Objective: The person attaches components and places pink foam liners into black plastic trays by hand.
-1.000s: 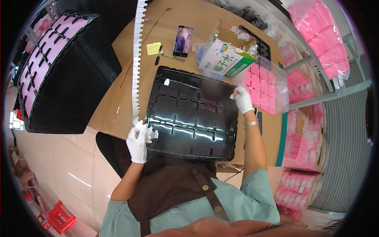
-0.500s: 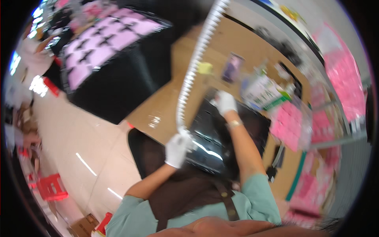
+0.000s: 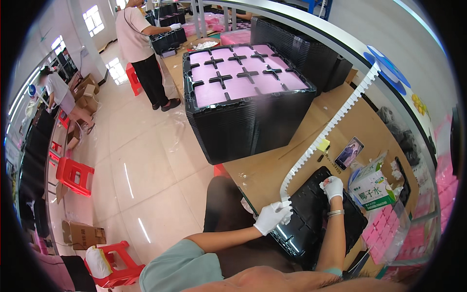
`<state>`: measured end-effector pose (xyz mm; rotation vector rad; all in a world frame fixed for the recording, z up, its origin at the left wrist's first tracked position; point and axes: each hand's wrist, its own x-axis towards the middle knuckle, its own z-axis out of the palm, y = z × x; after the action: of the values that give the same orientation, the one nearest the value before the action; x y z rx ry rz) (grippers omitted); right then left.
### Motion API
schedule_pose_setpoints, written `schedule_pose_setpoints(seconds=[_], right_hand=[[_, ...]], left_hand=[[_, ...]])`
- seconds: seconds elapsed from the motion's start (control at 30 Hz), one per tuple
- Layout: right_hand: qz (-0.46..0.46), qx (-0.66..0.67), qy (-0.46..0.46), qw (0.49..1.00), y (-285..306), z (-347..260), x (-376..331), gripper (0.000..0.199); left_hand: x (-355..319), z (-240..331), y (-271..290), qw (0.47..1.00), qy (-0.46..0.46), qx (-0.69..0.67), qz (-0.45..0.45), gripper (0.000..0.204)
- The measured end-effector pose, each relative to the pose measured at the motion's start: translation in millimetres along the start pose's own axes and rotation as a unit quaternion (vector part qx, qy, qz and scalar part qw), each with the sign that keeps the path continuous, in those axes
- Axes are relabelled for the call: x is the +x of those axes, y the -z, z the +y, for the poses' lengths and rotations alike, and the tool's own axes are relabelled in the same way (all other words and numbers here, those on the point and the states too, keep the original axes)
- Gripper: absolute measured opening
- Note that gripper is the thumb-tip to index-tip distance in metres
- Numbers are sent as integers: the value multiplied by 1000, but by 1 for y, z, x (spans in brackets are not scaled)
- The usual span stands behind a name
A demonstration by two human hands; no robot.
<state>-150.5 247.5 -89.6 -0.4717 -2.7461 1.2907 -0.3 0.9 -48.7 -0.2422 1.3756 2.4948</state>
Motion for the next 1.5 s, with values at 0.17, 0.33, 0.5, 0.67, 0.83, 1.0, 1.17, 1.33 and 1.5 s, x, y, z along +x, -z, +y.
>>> schedule_pose_setpoints(seconds=[0.17,0.33,0.5,0.67,0.83,1.0,1.17,1.33,1.5], right_hand=[[31,-220,46,974,5,-15,-14,7],[10,-124,185,975,8,1,-11,12],[-112,267,3,957,36,-34,-78,12],[-254,117,-83,957,15,-55,-164,10],[-141,-85,63,984,-16,-60,-190,11],[-260,-34,24,965,-11,-66,-186,16],[-139,-11,-3,990,-14,-61,-189,17],[-255,40,-83,963,-14,-61,-188,15],[-187,28,-75,979,-21,-61,-187,7]], left_hand=[[7,-17,14,999,16,16,-29,19],[9,-15,19,999,-3,43,-18,21],[19,20,40,992,16,100,76,17],[21,30,55,988,15,155,-18,19],[18,27,57,974,-2,228,-3,21],[23,10,85,970,-27,230,70,20],[7,-16,122,930,-49,360,53,20],[-16,-31,129,882,-82,454,97,22],[-35,-31,133,838,-32,523,152,63]])
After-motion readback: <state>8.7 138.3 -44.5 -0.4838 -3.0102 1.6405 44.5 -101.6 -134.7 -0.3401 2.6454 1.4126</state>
